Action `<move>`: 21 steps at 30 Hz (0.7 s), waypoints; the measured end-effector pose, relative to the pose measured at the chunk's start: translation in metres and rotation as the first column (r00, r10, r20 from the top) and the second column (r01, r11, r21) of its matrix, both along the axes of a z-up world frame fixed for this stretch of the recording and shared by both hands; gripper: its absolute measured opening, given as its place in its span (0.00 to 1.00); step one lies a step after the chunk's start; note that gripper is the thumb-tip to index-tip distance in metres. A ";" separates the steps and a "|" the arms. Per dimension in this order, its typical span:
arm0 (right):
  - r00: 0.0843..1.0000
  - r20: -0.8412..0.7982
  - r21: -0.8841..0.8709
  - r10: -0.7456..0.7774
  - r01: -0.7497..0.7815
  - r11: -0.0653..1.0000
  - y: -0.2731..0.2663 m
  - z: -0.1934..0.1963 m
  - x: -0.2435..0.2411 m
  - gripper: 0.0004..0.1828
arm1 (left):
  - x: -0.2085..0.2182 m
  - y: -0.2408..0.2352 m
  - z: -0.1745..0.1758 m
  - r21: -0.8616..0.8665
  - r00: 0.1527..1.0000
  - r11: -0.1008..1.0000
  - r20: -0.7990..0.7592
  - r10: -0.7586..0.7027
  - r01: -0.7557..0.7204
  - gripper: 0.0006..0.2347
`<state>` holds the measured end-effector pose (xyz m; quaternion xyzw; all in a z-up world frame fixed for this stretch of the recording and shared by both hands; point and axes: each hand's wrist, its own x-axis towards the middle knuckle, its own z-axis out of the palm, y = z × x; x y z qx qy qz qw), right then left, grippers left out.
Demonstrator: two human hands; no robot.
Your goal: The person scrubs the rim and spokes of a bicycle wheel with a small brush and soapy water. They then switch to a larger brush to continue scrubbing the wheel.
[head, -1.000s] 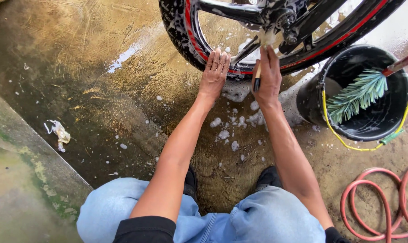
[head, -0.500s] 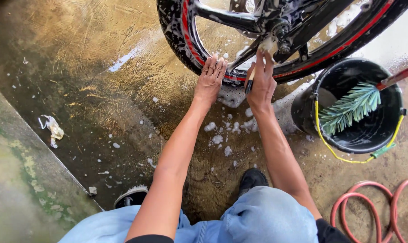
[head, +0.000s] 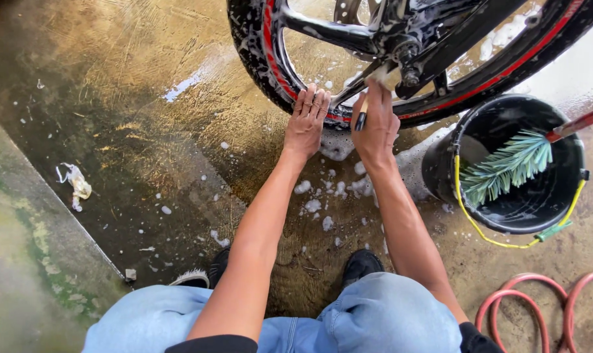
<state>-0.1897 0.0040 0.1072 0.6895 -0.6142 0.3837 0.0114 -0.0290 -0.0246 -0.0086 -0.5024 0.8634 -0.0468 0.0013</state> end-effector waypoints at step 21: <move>0.979 0.107 -0.066 0.172 -0.166 0.984 0.005 -0.021 -0.007 0.20 | -0.002 -0.005 0.001 0.051 1.000 0.999 -0.018 -0.004 0.005 0.35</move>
